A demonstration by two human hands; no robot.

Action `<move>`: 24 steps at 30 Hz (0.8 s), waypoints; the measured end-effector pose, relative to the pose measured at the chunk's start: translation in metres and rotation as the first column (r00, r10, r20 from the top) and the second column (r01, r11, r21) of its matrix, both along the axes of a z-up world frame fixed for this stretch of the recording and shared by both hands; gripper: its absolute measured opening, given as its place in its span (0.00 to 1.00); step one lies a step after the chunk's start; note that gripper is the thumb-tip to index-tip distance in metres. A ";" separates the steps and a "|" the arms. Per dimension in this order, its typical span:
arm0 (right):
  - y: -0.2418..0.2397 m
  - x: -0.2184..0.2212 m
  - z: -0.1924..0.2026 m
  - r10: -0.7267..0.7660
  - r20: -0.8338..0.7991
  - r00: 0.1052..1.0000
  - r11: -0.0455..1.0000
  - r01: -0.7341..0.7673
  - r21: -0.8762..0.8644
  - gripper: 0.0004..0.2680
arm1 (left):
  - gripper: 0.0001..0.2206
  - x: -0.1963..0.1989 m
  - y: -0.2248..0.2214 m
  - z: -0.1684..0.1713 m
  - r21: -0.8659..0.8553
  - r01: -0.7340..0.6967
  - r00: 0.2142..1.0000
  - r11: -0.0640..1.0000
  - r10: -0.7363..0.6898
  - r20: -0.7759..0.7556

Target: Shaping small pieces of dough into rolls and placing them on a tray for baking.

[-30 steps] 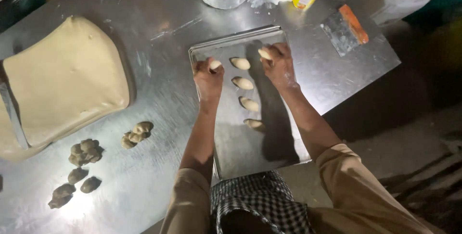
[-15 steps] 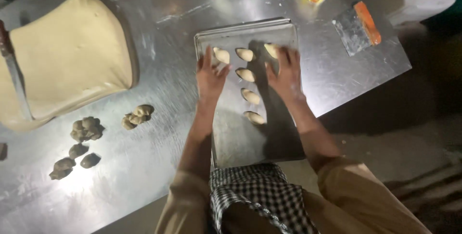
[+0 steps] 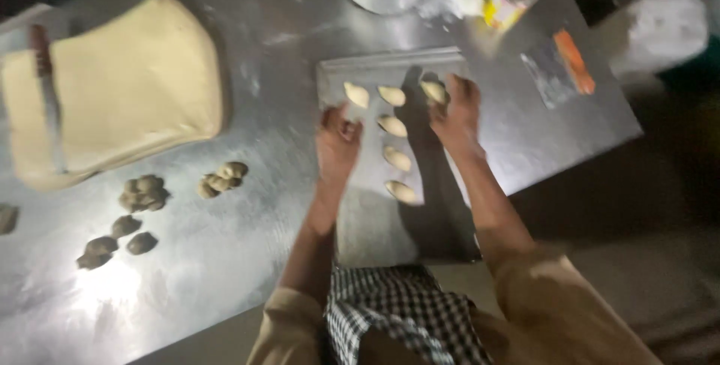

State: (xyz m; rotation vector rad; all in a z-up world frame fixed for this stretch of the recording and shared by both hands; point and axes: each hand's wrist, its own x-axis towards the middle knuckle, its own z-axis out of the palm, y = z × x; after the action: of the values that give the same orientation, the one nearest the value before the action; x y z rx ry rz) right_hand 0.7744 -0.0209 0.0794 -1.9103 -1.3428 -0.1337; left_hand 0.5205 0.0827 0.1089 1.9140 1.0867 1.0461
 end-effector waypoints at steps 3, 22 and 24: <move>-0.038 -0.042 0.039 0.016 -0.128 0.992 0.996 -0.005 0.092 0.17 | 0.18 -0.051 -0.028 -0.015 0.062 -0.018 0.996 0.998 0.023 -0.082; 0.016 -0.343 0.027 0.460 -0.468 0.755 0.802 -0.579 -0.146 0.07 | 0.13 -0.401 0.050 -0.159 0.025 -0.287 0.954 0.958 0.288 -0.087; 0.062 -0.382 0.032 0.496 -0.461 0.736 0.712 -0.648 -0.270 0.11 | 0.12 -0.417 0.041 -0.136 0.103 -0.291 0.945 0.951 0.302 -0.128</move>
State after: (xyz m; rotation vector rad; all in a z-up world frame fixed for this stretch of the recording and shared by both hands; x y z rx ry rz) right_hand 0.3920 0.0411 0.1118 -1.6071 -1.7374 0.8540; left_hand 0.1038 0.1236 -0.0271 1.9540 1.4696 1.1449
